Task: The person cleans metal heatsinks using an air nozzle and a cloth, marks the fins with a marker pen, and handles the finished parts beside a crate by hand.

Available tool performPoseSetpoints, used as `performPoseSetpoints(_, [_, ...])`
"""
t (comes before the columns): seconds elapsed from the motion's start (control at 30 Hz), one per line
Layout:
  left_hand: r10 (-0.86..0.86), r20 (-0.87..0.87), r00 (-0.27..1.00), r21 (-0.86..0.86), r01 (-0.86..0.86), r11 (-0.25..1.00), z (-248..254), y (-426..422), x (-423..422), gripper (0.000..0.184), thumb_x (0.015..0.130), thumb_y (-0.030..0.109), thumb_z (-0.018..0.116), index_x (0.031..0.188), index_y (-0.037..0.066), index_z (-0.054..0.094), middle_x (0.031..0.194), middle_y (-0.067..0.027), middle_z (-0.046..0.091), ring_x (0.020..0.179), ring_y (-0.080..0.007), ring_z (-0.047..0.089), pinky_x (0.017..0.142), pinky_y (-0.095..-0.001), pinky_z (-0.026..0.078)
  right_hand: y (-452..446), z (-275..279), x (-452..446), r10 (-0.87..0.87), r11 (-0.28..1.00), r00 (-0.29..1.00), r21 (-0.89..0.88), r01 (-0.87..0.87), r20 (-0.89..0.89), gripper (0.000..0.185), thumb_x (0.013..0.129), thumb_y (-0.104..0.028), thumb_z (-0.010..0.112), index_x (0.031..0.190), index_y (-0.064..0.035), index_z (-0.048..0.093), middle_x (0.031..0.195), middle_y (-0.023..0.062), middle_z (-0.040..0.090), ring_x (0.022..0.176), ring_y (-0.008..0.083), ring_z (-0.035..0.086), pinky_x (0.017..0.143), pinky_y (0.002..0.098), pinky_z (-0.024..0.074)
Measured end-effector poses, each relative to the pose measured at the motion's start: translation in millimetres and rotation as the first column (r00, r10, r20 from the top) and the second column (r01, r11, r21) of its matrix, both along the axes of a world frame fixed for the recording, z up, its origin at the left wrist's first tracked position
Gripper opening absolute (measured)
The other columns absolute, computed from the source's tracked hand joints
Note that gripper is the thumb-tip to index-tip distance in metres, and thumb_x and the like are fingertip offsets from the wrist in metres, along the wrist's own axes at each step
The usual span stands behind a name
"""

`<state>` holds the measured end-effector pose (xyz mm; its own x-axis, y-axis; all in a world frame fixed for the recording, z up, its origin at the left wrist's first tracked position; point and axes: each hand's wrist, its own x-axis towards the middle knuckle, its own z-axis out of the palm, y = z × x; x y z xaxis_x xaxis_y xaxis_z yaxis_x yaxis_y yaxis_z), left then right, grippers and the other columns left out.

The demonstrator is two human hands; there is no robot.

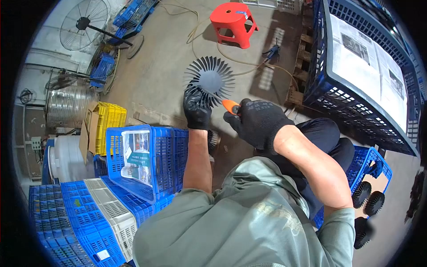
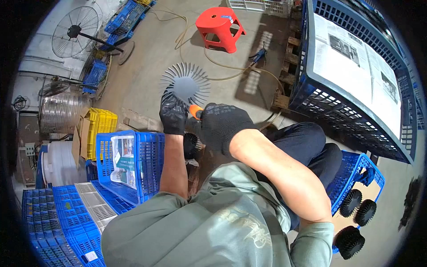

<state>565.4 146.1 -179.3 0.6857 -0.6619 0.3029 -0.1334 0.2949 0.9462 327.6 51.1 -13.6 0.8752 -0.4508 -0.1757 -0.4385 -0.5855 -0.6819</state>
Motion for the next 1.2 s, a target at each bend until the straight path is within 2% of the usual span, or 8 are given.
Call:
performPoseSetpoints(0.23, [-0.195, -0.404, 0.894, -0.203, 0.12, 0.972, 32, -8, -28, 0.035, 0.085, 0.005, 0.045, 0.119, -0.001, 0.055, 0.111, -0.013, 0.061, 0.097, -0.0237, 0.064, 0.078, -0.0346, 0.055, 2, 3, 4, -0.007, 0.999, 0.998, 0.051, 0.01, -0.063, 0.048, 0.09, -0.043, 0.052, 0.083, 0.0024, 0.065, 0.078, 0.0256, 0.065, 0.078, 0.0409, 0.064, 0.073, 0.0469, 0.0496])
performPoseSetpoints(0.33, [0.029, 0.168, 0.985, 0.037, -0.036, 0.999, 30, -11, -31, 0.036, 0.086, 0.006, 0.045, 0.12, -0.002, 0.055, 0.11, -0.0121, 0.061, 0.099, -0.0227, 0.062, 0.081, -0.0337, 0.054, 3, -2, 2, -0.049, 0.998, 0.998, 0.027, 0.05, -0.05, 0.048, 0.09, -0.044, 0.052, 0.083, 0.0023, 0.065, 0.078, 0.0252, 0.065, 0.078, 0.041, 0.064, 0.073, 0.0473, 0.0497])
performPoseSetpoints(0.4, [0.078, 0.716, 0.694, 0.119, -0.232, 0.965, 30, -7, -23, 0.037, 0.086, 0.004, 0.046, 0.122, -0.002, 0.054, 0.11, -0.0116, 0.061, 0.101, -0.0224, 0.062, 0.084, -0.033, 0.053, 2, -4, 0, -0.055, 0.998, 0.998, -0.018, 0.055, -0.008, 0.048, 0.09, -0.044, 0.052, 0.082, 0.002, 0.065, 0.077, 0.0254, 0.064, 0.076, 0.0409, 0.064, 0.071, 0.0479, 0.0498])
performPoseSetpoints(0.47, [0.044, 0.798, 0.601, 0.129, -0.241, 0.962, 23, -4, -20, 0.036, 0.087, 0.002, 0.048, 0.122, -0.003, 0.053, 0.11, -0.0114, 0.06, 0.102, -0.0221, 0.061, 0.086, -0.0325, 0.052, 0, -5, -2, -0.074, 0.997, 0.997, -0.036, 0.074, 0.0, 0.048, 0.09, -0.044, 0.052, 0.081, 0.0017, 0.065, 0.076, 0.0256, 0.064, 0.075, 0.0408, 0.064, 0.07, 0.0484, 0.0498])
performPoseSetpoints(0.6, [-0.092, 0.019, 0.996, -0.054, 0.093, 0.994, 7, -2, -16, 0.036, 0.092, 0.003, 0.048, 0.128, -0.002, 0.048, 0.119, -0.0143, 0.059, 0.107, -0.0244, 0.06, 0.094, -0.0374, 0.049, -13, 0, -11, -0.093, 0.994, 0.993, -0.061, 0.089, -0.069, 0.045, 0.092, -0.042, 0.049, 0.088, -0.0015, 0.067, 0.084, 0.0239, 0.066, 0.08, 0.0399, 0.065, 0.074, 0.0478, 0.0502])
performPoseSetpoints(0.73, [-0.077, 0.719, 0.691, 0.273, -0.179, 0.945, 14, 4, -16, 0.037, 0.097, 0.012, 0.038, 0.132, 0.0, 0.045, 0.132, -0.018, 0.052, 0.117, -0.0308, 0.054, 0.103, -0.0457, 0.043, -23, 2, -19, -0.12, 0.989, 0.987, -0.099, 0.11, -0.102, 0.044, 0.093, -0.041, 0.047, 0.093, -0.0018, 0.069, 0.088, 0.0236, 0.067, 0.084, 0.0398, 0.065, 0.077, 0.0474, 0.0507])
performPoseSetpoints(0.83, [-0.286, -0.374, 0.882, -0.248, 0.203, 0.947, 2, 2, -7, 0.038, 0.098, 0.014, 0.034, 0.132, 0.0, 0.045, 0.135, -0.0188, 0.048, 0.123, -0.0338, 0.049, 0.105, -0.0488, 0.039, -22, 0, -20, -0.142, 0.987, 0.983, -0.094, 0.131, -0.112, 0.045, 0.093, -0.041, 0.048, 0.092, -0.0012, 0.069, 0.088, 0.0235, 0.067, 0.084, 0.0398, 0.065, 0.077, 0.0475, 0.0507])
performPoseSetpoints(1.2, [-0.455, -0.497, 0.739, -0.425, 0.25, 0.87, 7, 2, -6, 0.038, 0.096, 0.01, 0.035, 0.131, -0.002, 0.046, 0.134, -0.0205, 0.049, 0.124, -0.0343, 0.047, 0.108, -0.0508, 0.036, -25, -13, -25, -0.189, 0.977, 0.982, -0.109, 0.185, -0.025, 0.051, 0.092, -0.047, 0.049, 0.086, 0.0009, 0.067, 0.084, 0.025, 0.065, 0.081, 0.041, 0.064, 0.075, 0.0477, 0.0497])
